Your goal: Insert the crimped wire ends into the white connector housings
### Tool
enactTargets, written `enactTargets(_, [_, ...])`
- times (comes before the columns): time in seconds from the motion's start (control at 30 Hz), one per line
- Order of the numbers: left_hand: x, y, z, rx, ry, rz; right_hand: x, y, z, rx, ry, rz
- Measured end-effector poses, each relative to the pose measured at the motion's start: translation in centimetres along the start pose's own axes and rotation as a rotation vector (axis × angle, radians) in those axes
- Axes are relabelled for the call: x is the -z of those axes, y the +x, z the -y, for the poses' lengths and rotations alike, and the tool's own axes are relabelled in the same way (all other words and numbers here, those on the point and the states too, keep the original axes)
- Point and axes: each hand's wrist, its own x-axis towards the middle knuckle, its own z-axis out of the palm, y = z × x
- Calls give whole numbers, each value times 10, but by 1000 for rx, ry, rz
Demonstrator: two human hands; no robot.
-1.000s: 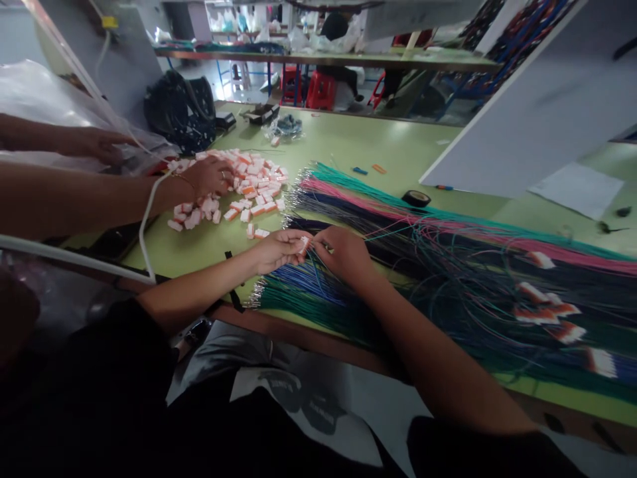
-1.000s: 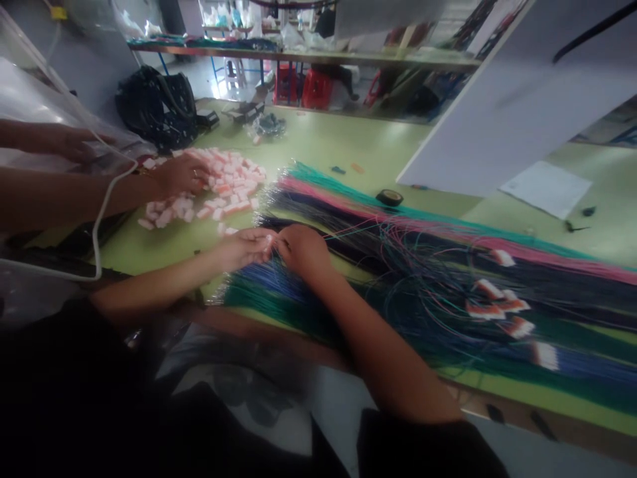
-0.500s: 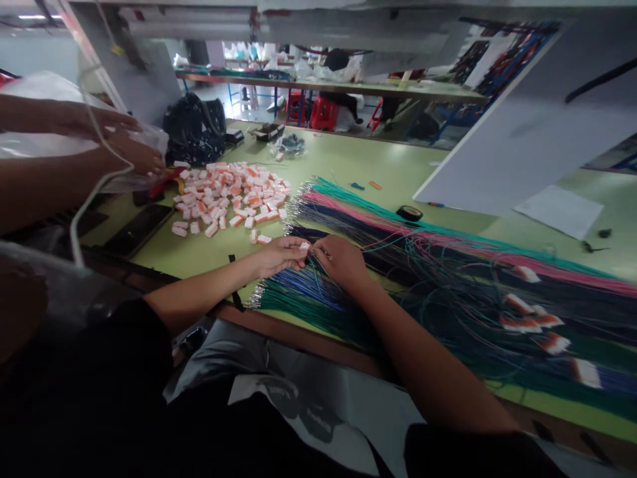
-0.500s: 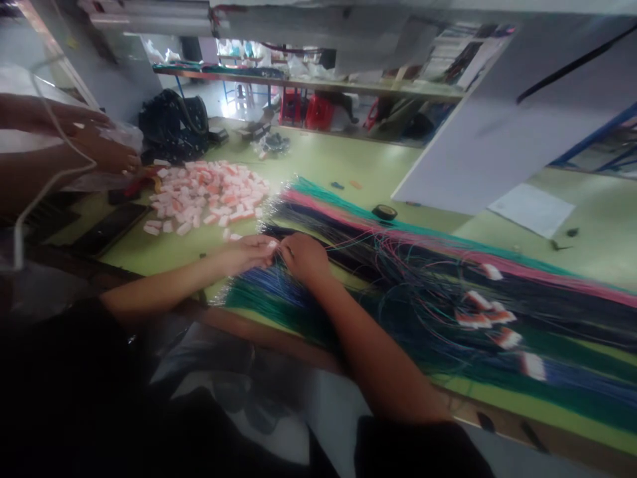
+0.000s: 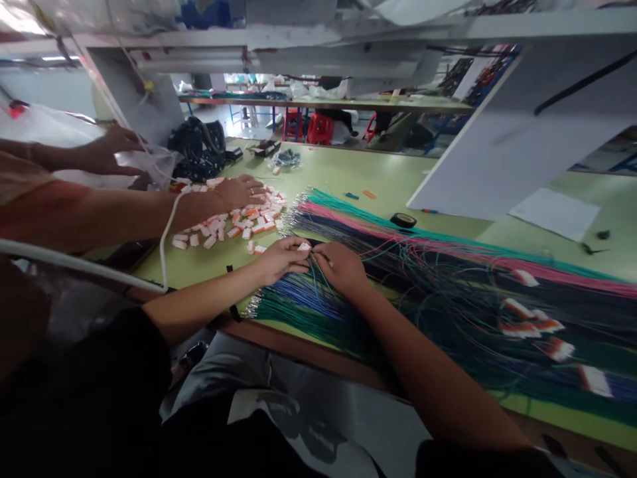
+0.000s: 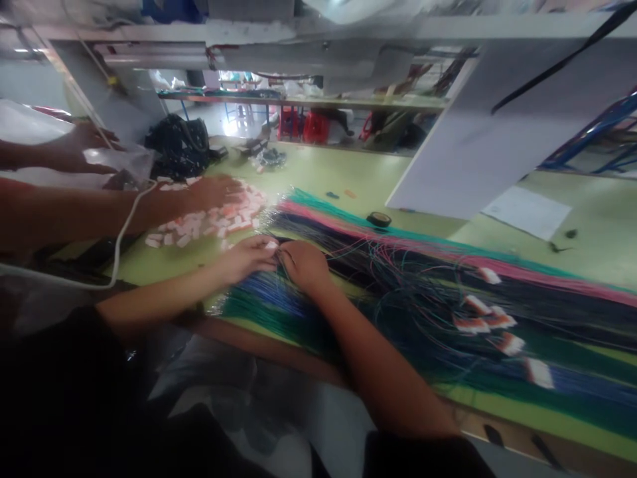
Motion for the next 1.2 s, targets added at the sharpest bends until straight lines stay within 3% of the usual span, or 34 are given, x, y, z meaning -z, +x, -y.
enactTargets(0.17, [-10,4,5,16,-120,-26,2,0,-2,8,-19,-10])
enactTargets(0.6, [-4,14,17,45,-193,-23,2,-1,-4,30,-20,55])
enactTargets(0.83, [-9,11,15,84,-274,-29,9,1,3,-48,-31,118])
enactTargets(0.93, [-11,10,15,90,-297,3,33,3,10,-66,-82,184])
enactTargets(1.03, [-11,10,15,108,-319,16,77,7,6,-147,-132,144])
enactTargets(1.1, [-11,11,15,132,-331,29,110,12,-8,-273,-174,64])
enactTargets(1.2, [-11,11,14,155,-356,63,148,20,-49,-399,-260,35])
